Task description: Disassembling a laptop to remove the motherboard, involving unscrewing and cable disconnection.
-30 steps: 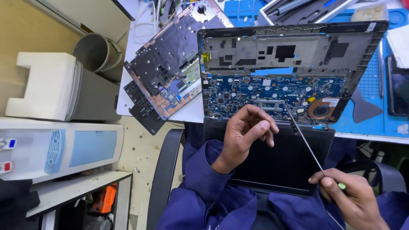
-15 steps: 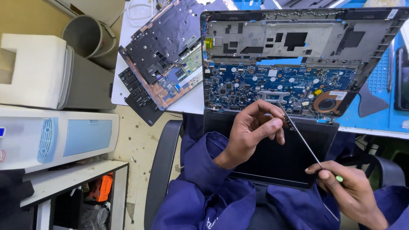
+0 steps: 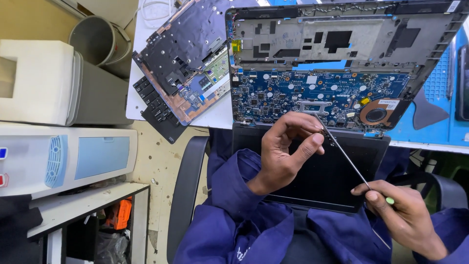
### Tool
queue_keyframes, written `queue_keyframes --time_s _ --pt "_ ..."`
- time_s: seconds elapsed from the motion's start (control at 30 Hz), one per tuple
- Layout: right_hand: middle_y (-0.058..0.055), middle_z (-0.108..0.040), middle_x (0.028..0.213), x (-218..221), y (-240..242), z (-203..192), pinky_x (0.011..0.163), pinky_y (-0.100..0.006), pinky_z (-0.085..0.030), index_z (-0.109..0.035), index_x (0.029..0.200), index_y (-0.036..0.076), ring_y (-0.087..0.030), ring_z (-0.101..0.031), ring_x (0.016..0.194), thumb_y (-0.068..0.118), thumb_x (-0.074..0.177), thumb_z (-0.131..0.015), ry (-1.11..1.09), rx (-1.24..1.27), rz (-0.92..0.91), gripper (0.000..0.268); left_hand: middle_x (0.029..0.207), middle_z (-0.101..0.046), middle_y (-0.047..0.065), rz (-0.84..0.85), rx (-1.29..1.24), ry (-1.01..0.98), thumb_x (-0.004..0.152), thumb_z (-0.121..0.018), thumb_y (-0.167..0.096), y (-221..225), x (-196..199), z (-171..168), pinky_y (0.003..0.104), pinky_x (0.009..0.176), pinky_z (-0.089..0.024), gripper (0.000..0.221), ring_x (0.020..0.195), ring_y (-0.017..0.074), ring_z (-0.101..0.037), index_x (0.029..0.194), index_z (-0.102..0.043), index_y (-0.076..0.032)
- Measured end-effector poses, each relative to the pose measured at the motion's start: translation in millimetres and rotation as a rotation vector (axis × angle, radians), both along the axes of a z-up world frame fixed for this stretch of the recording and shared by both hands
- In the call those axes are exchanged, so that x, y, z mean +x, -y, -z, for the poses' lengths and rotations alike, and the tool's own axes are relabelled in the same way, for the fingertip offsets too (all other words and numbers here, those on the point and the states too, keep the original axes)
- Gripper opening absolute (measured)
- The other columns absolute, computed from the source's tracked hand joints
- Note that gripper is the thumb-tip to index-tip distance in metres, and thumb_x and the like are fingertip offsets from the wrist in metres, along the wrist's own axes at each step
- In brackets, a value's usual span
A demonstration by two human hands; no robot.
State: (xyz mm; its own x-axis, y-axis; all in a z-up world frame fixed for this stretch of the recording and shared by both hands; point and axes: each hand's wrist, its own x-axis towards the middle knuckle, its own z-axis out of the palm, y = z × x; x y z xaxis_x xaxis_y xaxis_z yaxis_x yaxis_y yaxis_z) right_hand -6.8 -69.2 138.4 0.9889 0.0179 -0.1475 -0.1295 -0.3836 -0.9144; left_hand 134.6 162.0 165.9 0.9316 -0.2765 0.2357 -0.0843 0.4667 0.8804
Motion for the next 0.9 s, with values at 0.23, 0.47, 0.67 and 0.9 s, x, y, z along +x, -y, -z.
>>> queue_keyframes --time_s 0.23,0.47,0.67,0.9 --pt "-0.001 -0.049 0.048 -0.1 0.3 -0.9 0.040 -0.025 -0.037 -0.078 0.097 0.002 -0.011 -0.045 0.039 0.023 0.098 -0.055 0.002 0.022 -0.005 0.031 0.113 -0.064 0.009 -0.002 0.010 0.011 0.103 -0.070 -0.010 0.4 -0.6 0.8 0.025 0.078 -0.067 0.011 0.085 0.0172 -0.068 0.111 -0.063 -0.012" --pt "-0.001 -0.053 0.045 1.3 1.8 -2.8 0.040 -0.024 -0.040 -0.079 0.096 0.005 -0.010 -0.049 0.037 0.028 0.097 -0.056 0.003 -0.032 -0.014 0.033 0.111 -0.064 0.010 0.006 0.000 -0.010 0.103 -0.069 -0.008 -0.9 -0.9 -0.4 0.027 0.078 -0.065 0.012 0.079 0.0193 -0.070 0.111 -0.061 -0.011" --pt "0.000 -0.060 0.046 2.6 2.9 -3.3 0.041 -0.024 -0.042 -0.079 0.095 0.007 -0.009 -0.054 0.036 0.030 0.096 -0.056 0.025 -0.081 -0.026 0.033 0.109 -0.072 0.008 -0.003 0.084 -0.047 0.101 -0.074 -0.017 -2.8 -2.3 0.5 0.027 0.080 -0.063 0.023 0.080 0.0178 -0.074 0.120 -0.061 -0.013" --pt "0.002 -0.075 0.059 0.3 5.8 2.7 0.045 -0.024 -0.044 -0.081 0.096 0.010 -0.008 -0.056 0.040 0.030 0.095 -0.058 0.047 -0.162 -0.032 0.030 0.109 -0.071 0.007 -0.002 0.074 -0.070 0.102 -0.072 -0.014 -2.0 -1.9 3.8 0.027 0.077 -0.064 0.017 0.077 0.0187 -0.073 0.116 -0.063 -0.011"
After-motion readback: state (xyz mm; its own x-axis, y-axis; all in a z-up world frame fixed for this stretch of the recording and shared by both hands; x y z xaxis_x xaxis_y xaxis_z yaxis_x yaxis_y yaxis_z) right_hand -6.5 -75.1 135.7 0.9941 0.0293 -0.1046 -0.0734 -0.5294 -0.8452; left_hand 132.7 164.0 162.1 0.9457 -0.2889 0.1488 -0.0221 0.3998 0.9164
